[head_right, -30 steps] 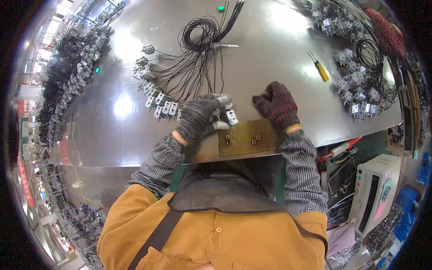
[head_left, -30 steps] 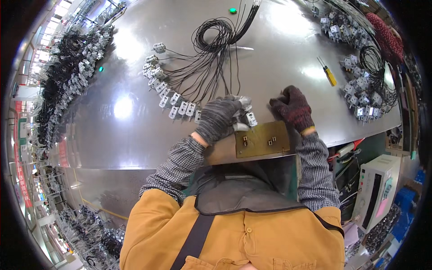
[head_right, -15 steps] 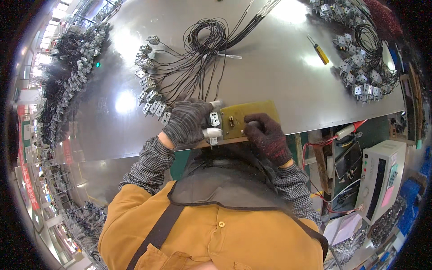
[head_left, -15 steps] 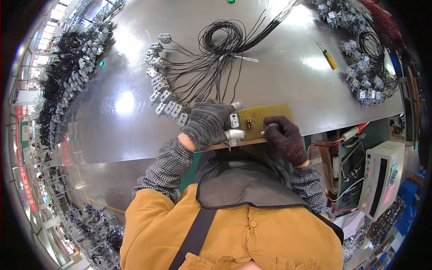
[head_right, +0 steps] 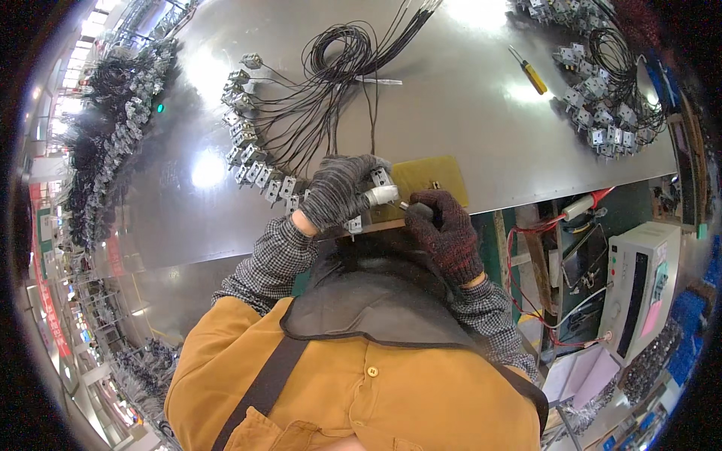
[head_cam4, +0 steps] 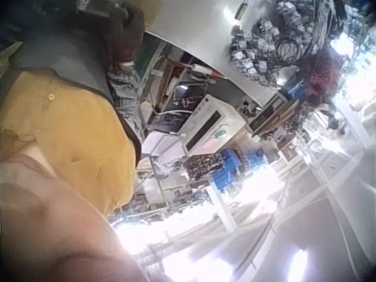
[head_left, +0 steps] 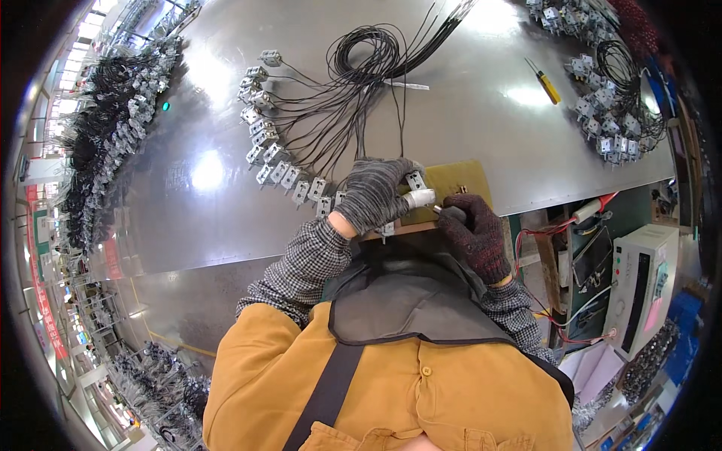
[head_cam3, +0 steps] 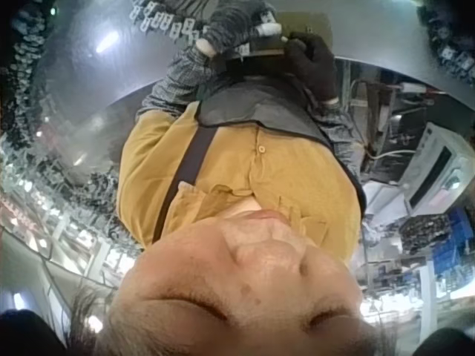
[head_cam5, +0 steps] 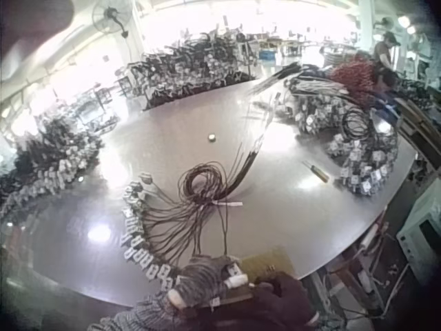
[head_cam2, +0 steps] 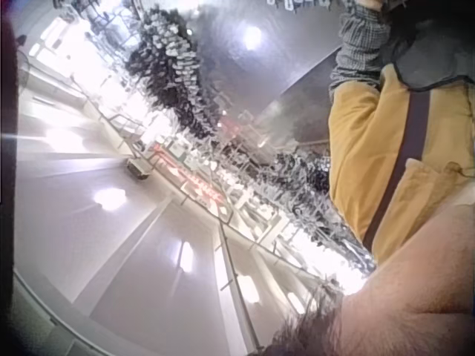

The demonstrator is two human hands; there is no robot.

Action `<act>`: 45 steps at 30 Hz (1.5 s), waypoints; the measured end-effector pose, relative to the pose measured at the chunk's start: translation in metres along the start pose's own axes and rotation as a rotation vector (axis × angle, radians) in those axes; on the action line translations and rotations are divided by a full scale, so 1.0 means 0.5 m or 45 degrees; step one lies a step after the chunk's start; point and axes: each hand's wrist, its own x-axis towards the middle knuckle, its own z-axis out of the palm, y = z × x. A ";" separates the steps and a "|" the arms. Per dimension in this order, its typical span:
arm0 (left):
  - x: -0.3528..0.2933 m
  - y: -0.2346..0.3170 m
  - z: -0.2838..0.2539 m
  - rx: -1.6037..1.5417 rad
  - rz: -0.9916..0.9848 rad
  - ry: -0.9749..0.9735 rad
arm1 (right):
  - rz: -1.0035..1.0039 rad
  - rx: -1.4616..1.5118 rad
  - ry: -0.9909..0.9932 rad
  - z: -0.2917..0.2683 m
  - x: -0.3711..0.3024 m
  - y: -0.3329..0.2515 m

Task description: Manually connecting a series of wire harnesses to components mounted on a board.

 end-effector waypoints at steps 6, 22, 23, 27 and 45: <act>0.011 -0.001 -0.002 0.020 0.070 -0.006 | -0.001 0.144 -0.010 0.009 -0.008 -0.002; 0.006 -0.013 -0.002 0.020 0.144 -0.021 | 0.849 1.566 -0.337 0.048 -0.051 -0.063; 0.006 -0.013 -0.003 0.020 0.143 -0.021 | 0.849 1.566 -0.338 0.046 -0.049 -0.055; 0.007 0.005 -0.008 0.069 0.194 -0.009 | 0.385 0.602 -0.179 0.067 -0.048 0.010; -0.002 0.023 0.028 0.049 0.012 0.132 | 0.270 0.267 -0.160 0.057 -0.038 0.017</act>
